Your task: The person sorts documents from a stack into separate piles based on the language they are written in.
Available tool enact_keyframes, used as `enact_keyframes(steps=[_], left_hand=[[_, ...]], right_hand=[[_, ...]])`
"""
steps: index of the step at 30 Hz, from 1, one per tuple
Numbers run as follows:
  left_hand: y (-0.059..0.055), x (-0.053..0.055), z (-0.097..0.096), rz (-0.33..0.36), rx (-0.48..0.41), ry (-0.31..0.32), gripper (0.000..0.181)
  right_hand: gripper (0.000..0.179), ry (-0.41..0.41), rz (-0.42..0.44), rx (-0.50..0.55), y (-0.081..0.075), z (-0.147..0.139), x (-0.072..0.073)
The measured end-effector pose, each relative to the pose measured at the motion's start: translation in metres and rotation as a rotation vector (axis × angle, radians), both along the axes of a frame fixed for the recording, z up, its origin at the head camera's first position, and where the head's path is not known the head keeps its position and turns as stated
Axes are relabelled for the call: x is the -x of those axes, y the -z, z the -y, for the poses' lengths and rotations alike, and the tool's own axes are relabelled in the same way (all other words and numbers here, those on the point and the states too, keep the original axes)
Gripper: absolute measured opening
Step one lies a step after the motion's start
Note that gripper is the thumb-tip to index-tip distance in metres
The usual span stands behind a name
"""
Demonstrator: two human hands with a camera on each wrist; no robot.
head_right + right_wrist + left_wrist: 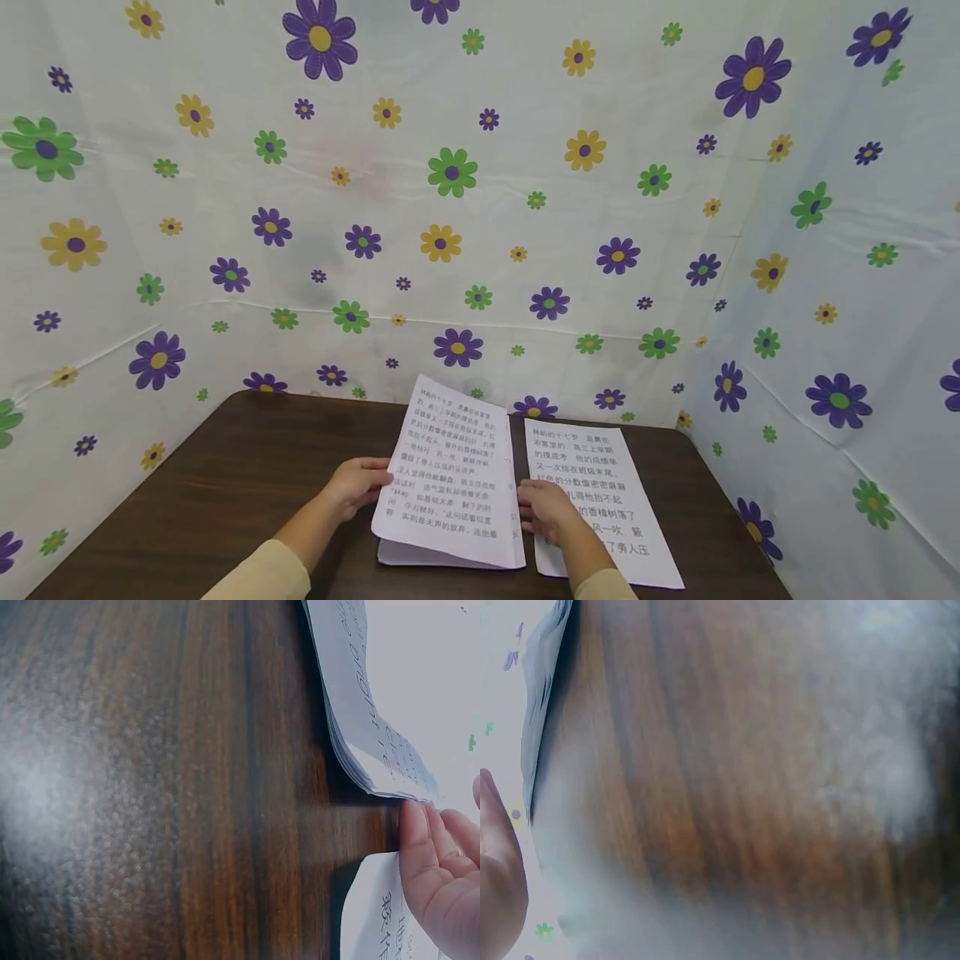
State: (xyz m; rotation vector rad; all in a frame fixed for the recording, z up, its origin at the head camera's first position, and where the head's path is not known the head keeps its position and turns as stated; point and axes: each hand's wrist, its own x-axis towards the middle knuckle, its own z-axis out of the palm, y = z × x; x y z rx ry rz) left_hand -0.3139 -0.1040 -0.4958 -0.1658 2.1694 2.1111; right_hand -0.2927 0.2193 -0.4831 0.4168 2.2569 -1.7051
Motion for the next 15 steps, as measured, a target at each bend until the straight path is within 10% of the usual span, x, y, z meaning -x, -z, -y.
enact_keyframes(steps=[15], left_hand=[[-0.004, -0.001, -0.004, -0.035, -0.078, 0.045, 0.040]], right_hand=[[0.053, 0.004, -0.139, 0.065, -0.014, 0.005, -0.006]])
